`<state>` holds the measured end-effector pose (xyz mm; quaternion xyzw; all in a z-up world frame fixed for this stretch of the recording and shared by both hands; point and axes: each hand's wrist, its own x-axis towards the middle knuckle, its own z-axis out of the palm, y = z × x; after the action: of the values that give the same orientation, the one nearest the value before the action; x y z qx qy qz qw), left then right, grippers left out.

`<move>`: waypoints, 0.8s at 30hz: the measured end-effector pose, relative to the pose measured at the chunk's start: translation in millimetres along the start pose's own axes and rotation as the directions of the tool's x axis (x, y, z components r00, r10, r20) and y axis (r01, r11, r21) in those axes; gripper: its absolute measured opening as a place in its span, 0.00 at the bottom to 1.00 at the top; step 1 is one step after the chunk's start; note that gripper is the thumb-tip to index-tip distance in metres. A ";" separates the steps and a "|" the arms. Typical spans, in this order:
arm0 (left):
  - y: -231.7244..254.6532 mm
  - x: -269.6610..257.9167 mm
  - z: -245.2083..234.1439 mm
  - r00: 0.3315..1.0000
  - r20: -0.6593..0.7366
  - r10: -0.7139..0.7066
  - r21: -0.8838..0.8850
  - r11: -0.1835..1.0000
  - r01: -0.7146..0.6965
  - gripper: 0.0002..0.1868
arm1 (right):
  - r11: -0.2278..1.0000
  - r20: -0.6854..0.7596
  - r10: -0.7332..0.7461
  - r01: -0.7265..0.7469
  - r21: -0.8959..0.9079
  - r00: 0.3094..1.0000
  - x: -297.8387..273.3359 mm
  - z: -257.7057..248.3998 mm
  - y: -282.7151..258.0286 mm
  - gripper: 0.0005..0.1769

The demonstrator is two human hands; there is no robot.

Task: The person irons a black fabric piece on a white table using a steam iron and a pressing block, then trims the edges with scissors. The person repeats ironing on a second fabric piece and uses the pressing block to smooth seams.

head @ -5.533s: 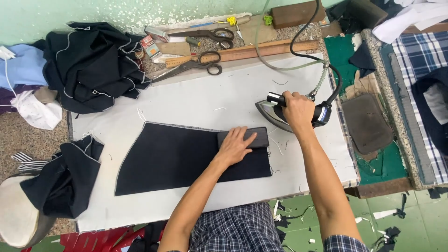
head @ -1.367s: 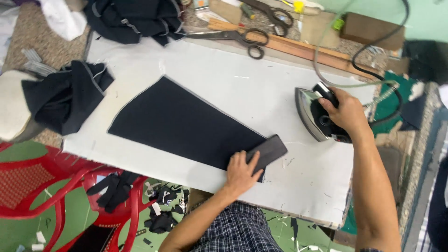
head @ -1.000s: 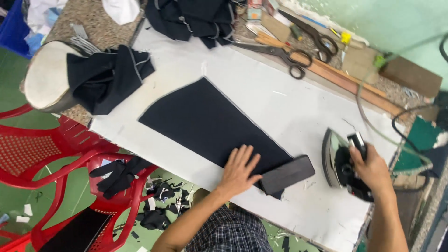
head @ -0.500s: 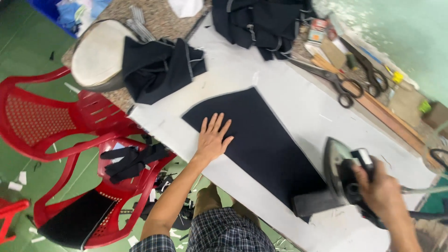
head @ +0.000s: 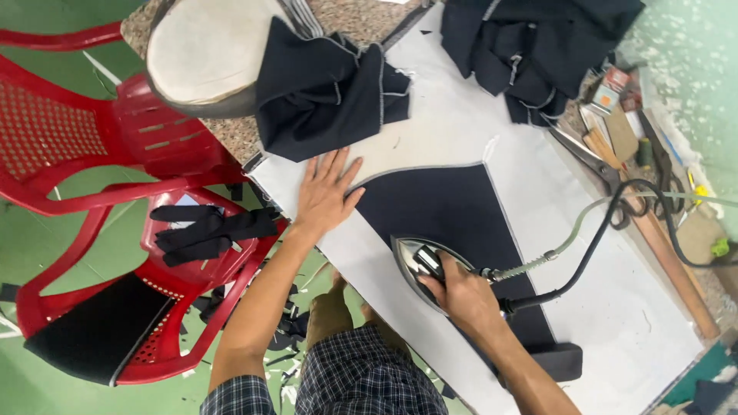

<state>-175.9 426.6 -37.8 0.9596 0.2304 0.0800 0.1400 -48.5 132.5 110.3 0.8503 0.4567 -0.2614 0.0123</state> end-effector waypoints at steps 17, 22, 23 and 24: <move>21.1 -23.0 -3.6 0.924 -0.371 -0.089 -0.125 0.991 0.045 0.26 | 0.938 0.108 0.317 -0.328 0.114 0.942 -0.9 -9.1 -6.9 0.32; 73.8 -30.3 -8.2 0.899 -0.438 -0.021 -0.233 0.968 -0.091 0.08 | 0.865 0.136 0.454 -0.472 0.168 0.880 -28.1 0.9 20.4 0.34; 84.3 -32.8 -24.3 0.933 -0.317 0.172 -0.203 0.948 -0.244 0.05 | 0.878 0.071 0.419 -0.424 0.223 0.905 -31.2 5.6 26.0 0.34; 94.8 -36.4 -40.1 0.915 -0.183 0.359 -0.193 0.900 -0.392 0.02 | 0.886 0.002 0.386 -0.372 0.276 0.922 -34.8 11.4 31.3 0.33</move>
<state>-177.0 338.0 26.0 0.9556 0.0396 0.1997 0.2132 -44.4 84.5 109.5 0.9232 0.2421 -0.2911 -0.0655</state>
